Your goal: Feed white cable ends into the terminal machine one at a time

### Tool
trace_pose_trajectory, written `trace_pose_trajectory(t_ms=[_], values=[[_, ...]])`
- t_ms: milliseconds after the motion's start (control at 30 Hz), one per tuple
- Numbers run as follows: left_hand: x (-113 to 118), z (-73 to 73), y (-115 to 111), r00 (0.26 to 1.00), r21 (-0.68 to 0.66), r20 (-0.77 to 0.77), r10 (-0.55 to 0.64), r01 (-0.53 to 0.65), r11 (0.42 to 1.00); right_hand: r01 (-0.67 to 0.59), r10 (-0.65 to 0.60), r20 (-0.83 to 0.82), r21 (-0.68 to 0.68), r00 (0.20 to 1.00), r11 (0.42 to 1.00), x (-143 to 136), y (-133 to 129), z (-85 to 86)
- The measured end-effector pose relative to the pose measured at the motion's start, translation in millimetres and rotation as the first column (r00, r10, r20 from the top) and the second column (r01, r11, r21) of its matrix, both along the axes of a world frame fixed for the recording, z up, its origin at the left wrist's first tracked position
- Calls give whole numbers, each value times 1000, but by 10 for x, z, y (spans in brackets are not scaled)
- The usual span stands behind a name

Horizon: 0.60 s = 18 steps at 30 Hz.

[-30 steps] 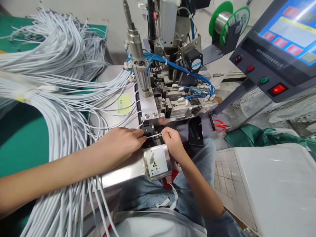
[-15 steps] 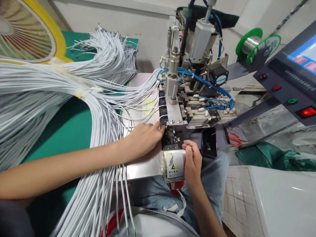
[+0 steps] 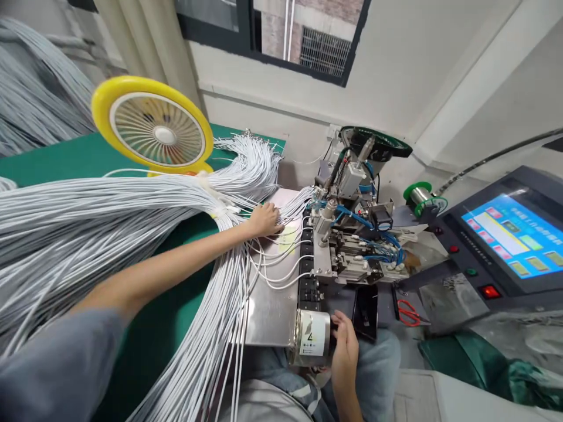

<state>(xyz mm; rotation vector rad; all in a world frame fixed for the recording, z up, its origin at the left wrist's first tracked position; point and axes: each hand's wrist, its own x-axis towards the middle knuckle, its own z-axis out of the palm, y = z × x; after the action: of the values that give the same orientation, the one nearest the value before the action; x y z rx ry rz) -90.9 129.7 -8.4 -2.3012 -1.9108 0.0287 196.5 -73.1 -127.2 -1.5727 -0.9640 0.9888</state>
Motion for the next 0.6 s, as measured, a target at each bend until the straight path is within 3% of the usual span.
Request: trace_pose_trajectory(t_ms=[100, 233, 400, 500, 600], values=[[14, 25, 262, 1000, -24, -9, -3, 2, 1000, 80, -80, -15, -28, 997, 996, 173, -75, -167], [107, 7, 604, 999, -89, 26, 24, -22, 996, 94, -92, 33, -63, 995, 994, 394, -272, -421], [195, -80, 861, 993, -80, 88, 85, -78, 994, 176, -153, 168, -131, 974, 976, 503, -663, -1059], [149, -91, 944, 985, -22, 114, 133, -131, 991, 117, -80, 165, -222, 983, 968, 458, -802, -1441], [51, -65, 997, 980, 36, 126, 156, -161, 986, -31, 76, 187, -234, 979, 972, 381, -813, -1604]])
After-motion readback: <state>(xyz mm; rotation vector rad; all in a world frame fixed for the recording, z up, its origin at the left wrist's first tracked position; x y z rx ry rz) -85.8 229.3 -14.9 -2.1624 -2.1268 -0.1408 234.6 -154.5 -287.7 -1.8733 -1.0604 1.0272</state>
